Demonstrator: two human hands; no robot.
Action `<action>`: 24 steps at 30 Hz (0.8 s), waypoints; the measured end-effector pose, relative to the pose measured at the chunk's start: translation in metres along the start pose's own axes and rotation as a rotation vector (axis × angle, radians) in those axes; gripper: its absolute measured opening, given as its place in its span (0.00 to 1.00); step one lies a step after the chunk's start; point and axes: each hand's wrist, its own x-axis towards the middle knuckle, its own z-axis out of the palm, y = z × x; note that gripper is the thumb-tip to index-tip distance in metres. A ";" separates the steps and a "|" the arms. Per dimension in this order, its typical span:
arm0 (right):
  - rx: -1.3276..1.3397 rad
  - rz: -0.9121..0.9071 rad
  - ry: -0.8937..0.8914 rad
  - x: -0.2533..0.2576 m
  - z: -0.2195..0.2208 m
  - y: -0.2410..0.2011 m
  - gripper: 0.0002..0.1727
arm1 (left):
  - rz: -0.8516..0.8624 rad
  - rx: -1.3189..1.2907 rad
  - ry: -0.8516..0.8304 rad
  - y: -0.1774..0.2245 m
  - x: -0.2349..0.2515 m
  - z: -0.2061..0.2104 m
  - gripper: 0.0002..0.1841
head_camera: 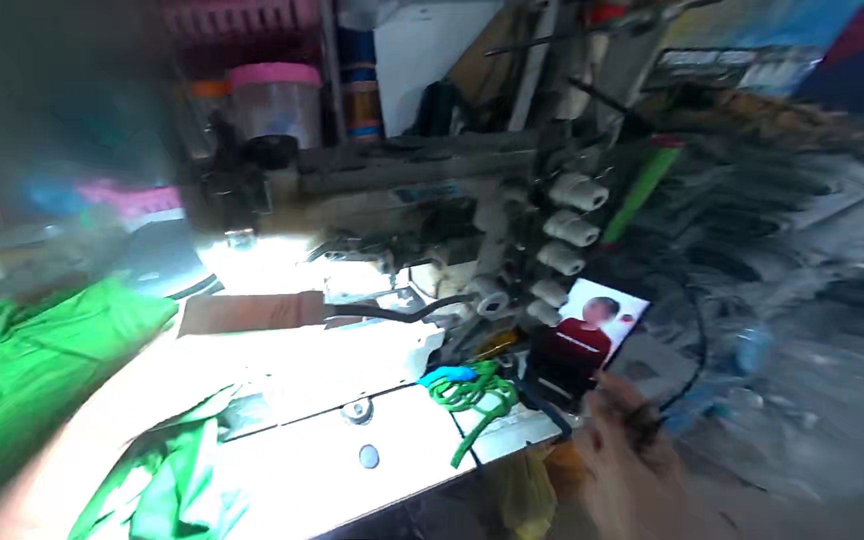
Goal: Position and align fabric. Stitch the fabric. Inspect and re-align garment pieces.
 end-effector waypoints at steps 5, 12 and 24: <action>-0.176 -0.106 0.144 0.071 -0.026 0.008 0.25 | -0.668 -0.041 -0.120 0.067 0.040 -0.002 0.26; -0.258 -0.090 0.118 0.099 -0.013 -0.012 0.21 | -0.801 -0.001 -0.024 0.068 0.022 -0.036 0.29; -0.079 -0.219 0.083 0.056 0.001 -0.025 0.26 | -0.038 -0.423 -0.124 0.004 -0.104 -0.055 0.19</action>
